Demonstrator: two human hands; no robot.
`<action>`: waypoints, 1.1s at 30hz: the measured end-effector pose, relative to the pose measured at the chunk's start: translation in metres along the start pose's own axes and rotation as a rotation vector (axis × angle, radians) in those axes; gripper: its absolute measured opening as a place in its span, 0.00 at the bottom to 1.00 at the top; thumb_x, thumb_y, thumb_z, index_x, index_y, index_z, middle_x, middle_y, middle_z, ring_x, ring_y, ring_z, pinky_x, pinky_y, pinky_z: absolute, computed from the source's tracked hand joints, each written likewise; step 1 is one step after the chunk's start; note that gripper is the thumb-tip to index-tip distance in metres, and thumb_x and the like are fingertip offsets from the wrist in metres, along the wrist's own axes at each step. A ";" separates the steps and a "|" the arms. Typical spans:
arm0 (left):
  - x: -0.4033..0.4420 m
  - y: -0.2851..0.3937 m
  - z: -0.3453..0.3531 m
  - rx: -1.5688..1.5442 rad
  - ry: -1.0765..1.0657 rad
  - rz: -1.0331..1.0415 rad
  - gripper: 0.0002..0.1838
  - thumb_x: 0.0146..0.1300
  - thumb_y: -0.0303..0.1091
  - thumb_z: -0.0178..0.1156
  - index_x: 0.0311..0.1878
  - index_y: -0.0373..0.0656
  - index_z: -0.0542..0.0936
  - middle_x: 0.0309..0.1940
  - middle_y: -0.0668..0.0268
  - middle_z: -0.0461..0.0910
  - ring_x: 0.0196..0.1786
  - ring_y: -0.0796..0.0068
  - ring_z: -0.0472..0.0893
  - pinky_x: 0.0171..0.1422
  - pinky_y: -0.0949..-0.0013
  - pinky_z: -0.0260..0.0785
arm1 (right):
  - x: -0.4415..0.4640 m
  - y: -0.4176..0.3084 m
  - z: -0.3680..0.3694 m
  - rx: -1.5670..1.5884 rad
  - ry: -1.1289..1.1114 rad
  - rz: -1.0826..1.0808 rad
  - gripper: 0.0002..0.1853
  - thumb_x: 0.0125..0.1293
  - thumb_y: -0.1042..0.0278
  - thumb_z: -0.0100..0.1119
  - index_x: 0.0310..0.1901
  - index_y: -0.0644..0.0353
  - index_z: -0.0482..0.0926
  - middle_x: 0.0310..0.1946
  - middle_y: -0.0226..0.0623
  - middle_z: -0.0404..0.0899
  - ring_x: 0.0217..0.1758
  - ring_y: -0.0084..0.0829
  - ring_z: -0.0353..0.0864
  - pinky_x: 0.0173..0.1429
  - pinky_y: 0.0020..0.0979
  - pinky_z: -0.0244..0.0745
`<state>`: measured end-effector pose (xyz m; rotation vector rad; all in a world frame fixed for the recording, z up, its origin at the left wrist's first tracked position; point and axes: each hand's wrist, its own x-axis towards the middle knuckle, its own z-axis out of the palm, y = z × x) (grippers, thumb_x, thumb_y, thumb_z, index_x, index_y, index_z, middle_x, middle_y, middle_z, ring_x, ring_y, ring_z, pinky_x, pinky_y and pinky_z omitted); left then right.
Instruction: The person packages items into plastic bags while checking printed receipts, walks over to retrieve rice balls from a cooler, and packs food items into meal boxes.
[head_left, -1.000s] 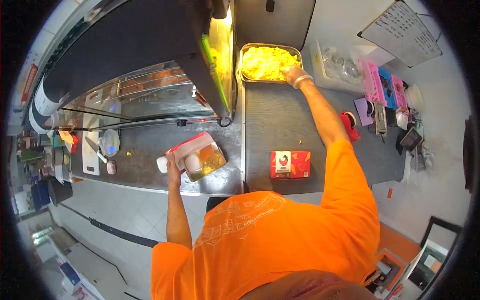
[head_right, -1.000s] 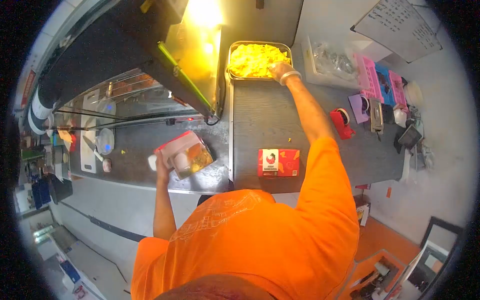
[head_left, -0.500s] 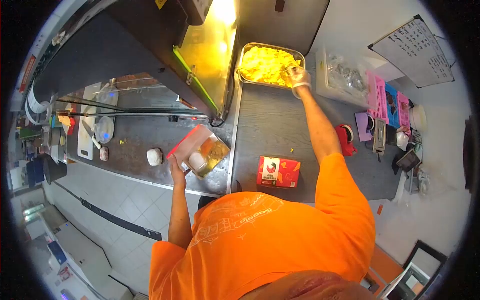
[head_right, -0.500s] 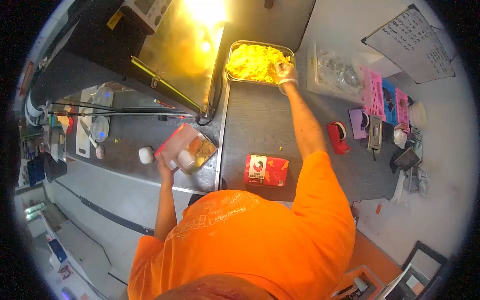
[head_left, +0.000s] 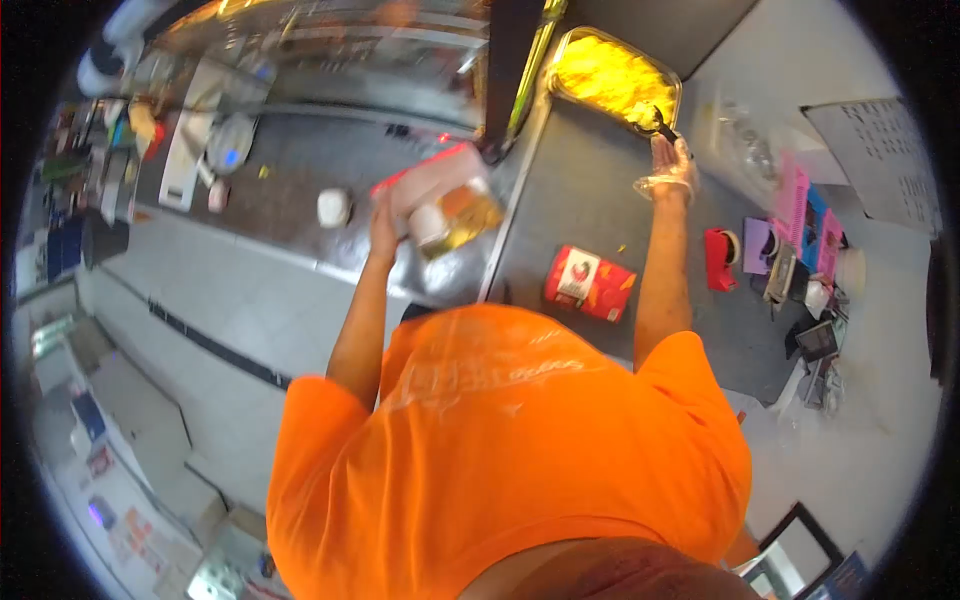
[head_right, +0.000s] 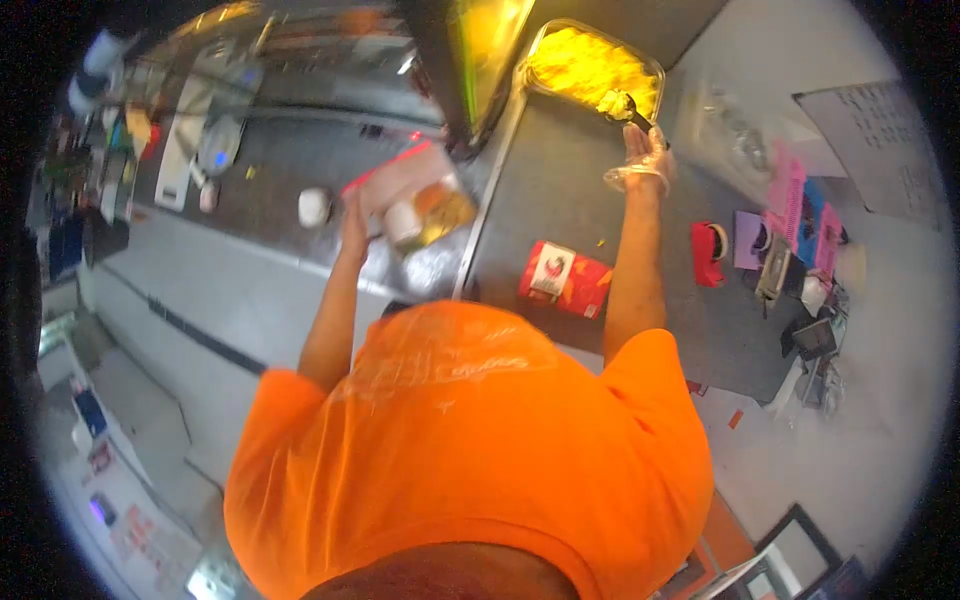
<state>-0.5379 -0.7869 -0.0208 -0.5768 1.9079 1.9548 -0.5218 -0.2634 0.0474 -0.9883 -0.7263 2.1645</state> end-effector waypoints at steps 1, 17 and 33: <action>-0.005 0.010 0.001 0.007 -0.003 -0.054 0.38 0.67 0.67 0.48 0.68 0.46 0.70 0.65 0.59 0.69 0.63 0.58 0.72 0.52 0.45 0.75 | -0.056 0.007 0.010 -0.047 0.064 0.100 0.12 0.64 0.69 0.66 0.44 0.67 0.77 0.38 0.47 0.82 0.40 0.41 0.85 0.50 0.40 0.87; -0.006 0.019 -0.003 -0.038 -0.138 0.040 0.38 0.69 0.63 0.50 0.61 0.33 0.75 0.56 0.54 0.78 0.59 0.65 0.75 0.65 0.65 0.63 | -0.252 0.202 -0.035 -0.737 -0.542 -0.181 0.09 0.68 0.69 0.61 0.40 0.69 0.79 0.32 0.47 0.85 0.33 0.38 0.87 0.42 0.36 0.83; 0.029 0.009 -0.005 0.115 -0.286 0.421 0.28 0.77 0.54 0.42 0.62 0.39 0.74 0.58 0.58 0.76 0.63 0.71 0.70 0.70 0.67 0.58 | -0.181 0.100 -0.043 0.097 0.089 0.362 0.14 0.64 0.62 0.66 0.40 0.67 0.79 0.37 0.44 0.85 0.37 0.43 0.87 0.45 0.43 0.85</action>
